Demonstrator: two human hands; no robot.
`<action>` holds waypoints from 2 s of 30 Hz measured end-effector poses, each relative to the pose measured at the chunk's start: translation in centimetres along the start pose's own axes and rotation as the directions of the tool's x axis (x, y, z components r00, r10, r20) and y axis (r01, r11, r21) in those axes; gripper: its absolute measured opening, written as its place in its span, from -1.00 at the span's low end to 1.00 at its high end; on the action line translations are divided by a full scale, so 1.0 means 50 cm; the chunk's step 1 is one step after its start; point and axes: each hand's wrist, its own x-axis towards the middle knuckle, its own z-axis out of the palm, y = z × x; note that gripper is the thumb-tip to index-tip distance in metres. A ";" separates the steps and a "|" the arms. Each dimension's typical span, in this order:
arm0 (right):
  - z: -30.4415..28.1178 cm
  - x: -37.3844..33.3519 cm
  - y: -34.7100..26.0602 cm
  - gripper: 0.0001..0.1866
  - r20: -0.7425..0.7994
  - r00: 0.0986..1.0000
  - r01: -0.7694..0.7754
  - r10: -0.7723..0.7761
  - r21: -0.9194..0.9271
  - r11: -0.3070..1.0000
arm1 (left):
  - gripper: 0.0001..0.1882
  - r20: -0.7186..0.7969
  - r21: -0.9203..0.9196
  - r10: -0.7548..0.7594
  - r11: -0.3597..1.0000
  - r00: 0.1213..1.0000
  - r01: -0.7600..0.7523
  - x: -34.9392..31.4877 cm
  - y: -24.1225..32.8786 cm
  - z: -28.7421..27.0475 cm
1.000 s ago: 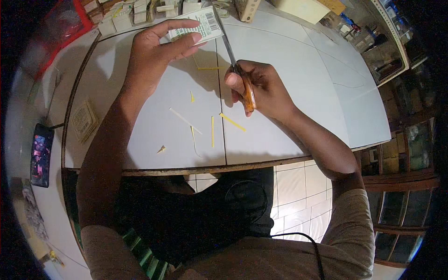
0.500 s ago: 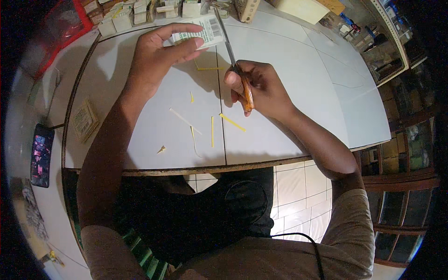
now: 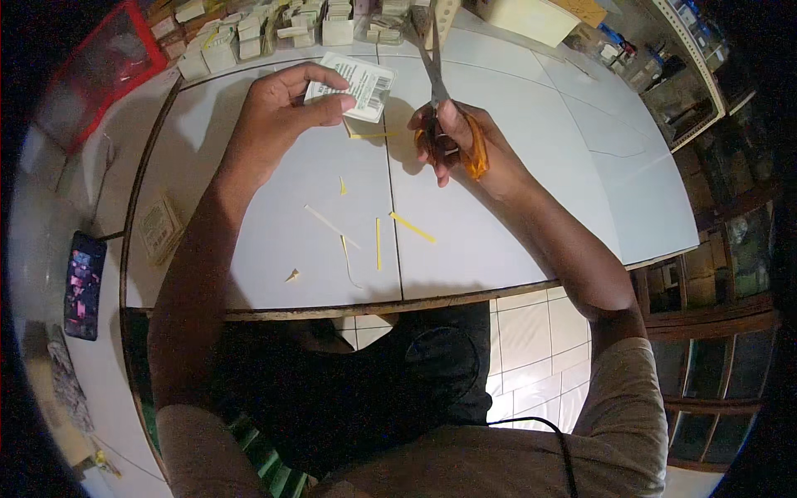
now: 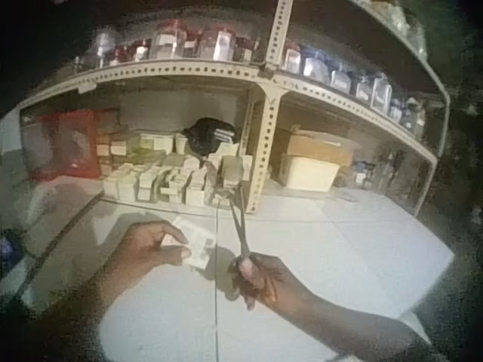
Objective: Cutting individual rectangular labels from a sheet using scissors.
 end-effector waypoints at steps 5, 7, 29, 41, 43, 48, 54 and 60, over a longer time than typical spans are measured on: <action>-0.011 0.007 0.010 -0.23 0.054 0.998 -0.009 0.011 -0.044 0.999 | -0.72 0.011 0.049 -0.013 0.999 1.000 0.013 0.005 0.004 -0.009; -0.005 0.004 0.016 -0.25 0.106 0.994 -0.013 0.016 -0.026 1.000 | -0.67 0.003 -0.007 0.015 1.000 1.000 -0.015 -0.009 0.005 -0.014; -0.016 -0.001 0.002 -0.40 0.029 0.998 0.050 -0.049 -0.059 0.997 | -0.79 0.067 -0.077 0.036 0.997 0.997 -0.031 0.003 -0.001 -0.003; -0.015 -0.004 -0.003 -0.46 0.057 0.997 0.053 -0.050 -0.045 0.998 | -0.81 0.147 -0.129 -0.025 0.991 0.989 0.044 -0.005 0.022 0.006; -0.016 -0.005 -0.008 -0.46 0.072 0.997 0.026 -0.023 -0.041 0.999 | -0.81 0.158 -0.152 -0.057 0.985 0.986 0.082 -0.008 0.027 0.009; -0.011 -0.004 -0.011 -0.47 0.092 0.995 0.040 -0.037 -0.034 0.999 | -0.86 0.189 -0.016 0.015 1.000 0.982 -0.012 -0.005 0.022 -0.006; -0.021 -0.004 -0.003 -0.48 0.146 0.988 0.063 -0.056 -0.046 0.997 | -0.82 0.064 -0.021 0.101 0.995 0.993 -0.100 0.001 0.013 -0.008; -0.019 -0.005 -0.002 -0.48 0.189 0.979 0.080 -0.071 -0.041 0.996 | -0.78 -0.008 -0.176 0.016 0.984 1.000 -0.017 -0.004 0.024 0.002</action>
